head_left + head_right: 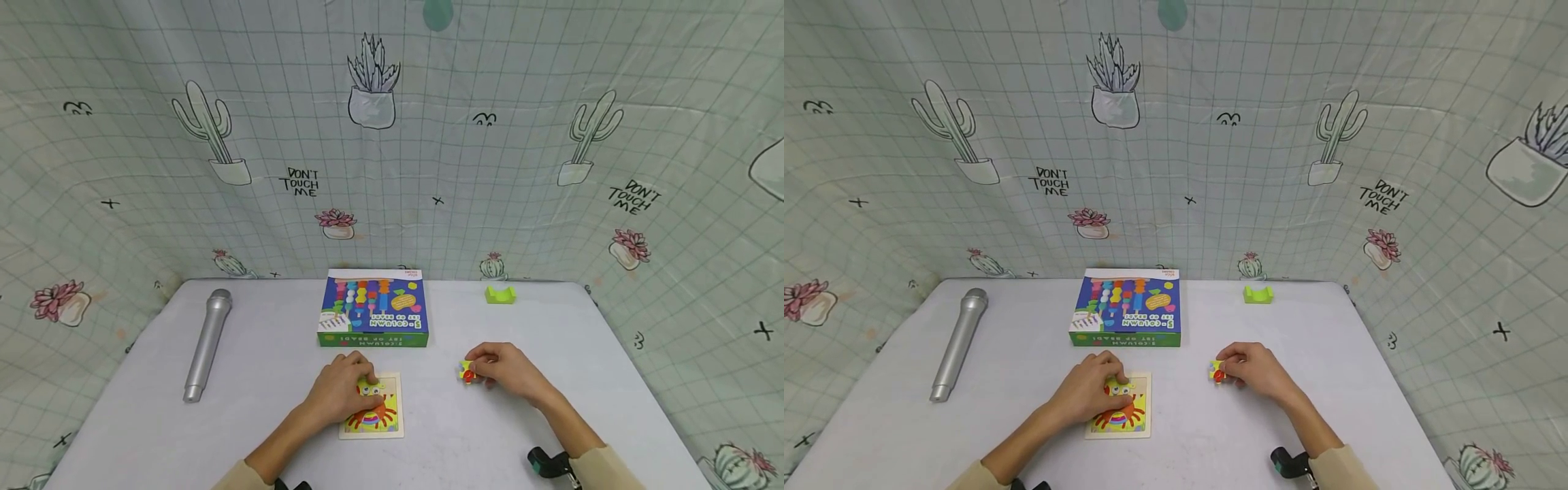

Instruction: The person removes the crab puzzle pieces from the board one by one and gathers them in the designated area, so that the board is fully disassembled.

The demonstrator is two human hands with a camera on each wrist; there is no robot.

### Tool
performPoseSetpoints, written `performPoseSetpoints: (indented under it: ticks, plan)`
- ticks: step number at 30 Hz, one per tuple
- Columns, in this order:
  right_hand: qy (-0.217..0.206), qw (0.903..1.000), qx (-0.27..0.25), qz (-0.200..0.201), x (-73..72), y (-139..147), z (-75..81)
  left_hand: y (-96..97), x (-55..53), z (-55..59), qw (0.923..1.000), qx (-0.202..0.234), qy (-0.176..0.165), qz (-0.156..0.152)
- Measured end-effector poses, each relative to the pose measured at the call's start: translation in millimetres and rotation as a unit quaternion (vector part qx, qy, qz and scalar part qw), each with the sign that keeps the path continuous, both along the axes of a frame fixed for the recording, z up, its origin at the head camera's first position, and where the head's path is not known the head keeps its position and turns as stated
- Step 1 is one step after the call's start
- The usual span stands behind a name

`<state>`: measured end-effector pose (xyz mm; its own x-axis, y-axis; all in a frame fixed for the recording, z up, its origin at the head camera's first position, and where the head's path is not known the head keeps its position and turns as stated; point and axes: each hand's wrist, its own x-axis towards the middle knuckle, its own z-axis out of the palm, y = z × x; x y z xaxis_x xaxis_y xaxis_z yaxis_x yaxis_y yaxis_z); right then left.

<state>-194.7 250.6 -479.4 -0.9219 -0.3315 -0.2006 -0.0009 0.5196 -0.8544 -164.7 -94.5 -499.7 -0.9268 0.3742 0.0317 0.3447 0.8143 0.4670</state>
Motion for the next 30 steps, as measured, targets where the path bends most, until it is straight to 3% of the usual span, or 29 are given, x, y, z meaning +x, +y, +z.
performPoseSetpoints:
  ticks: [9,19,30]
  plan:
    - [-0.001,0.9987,0.044,-0.025,2.3,8.7,-5.6,1.1,-0.2,1.2,1.0,-0.003,-0.004,0.001]
    - [0.06,0.9902,0.122,-0.032,4.0,4.7,-9.1,0.9,1.3,1.4,1.0,-0.004,-0.002,-0.003]
    - [0.078,0.9865,0.14,-0.032,3.4,3.0,-10.6,-1.5,1.4,0.6,0.9997,-0.016,0.01,-0.015]
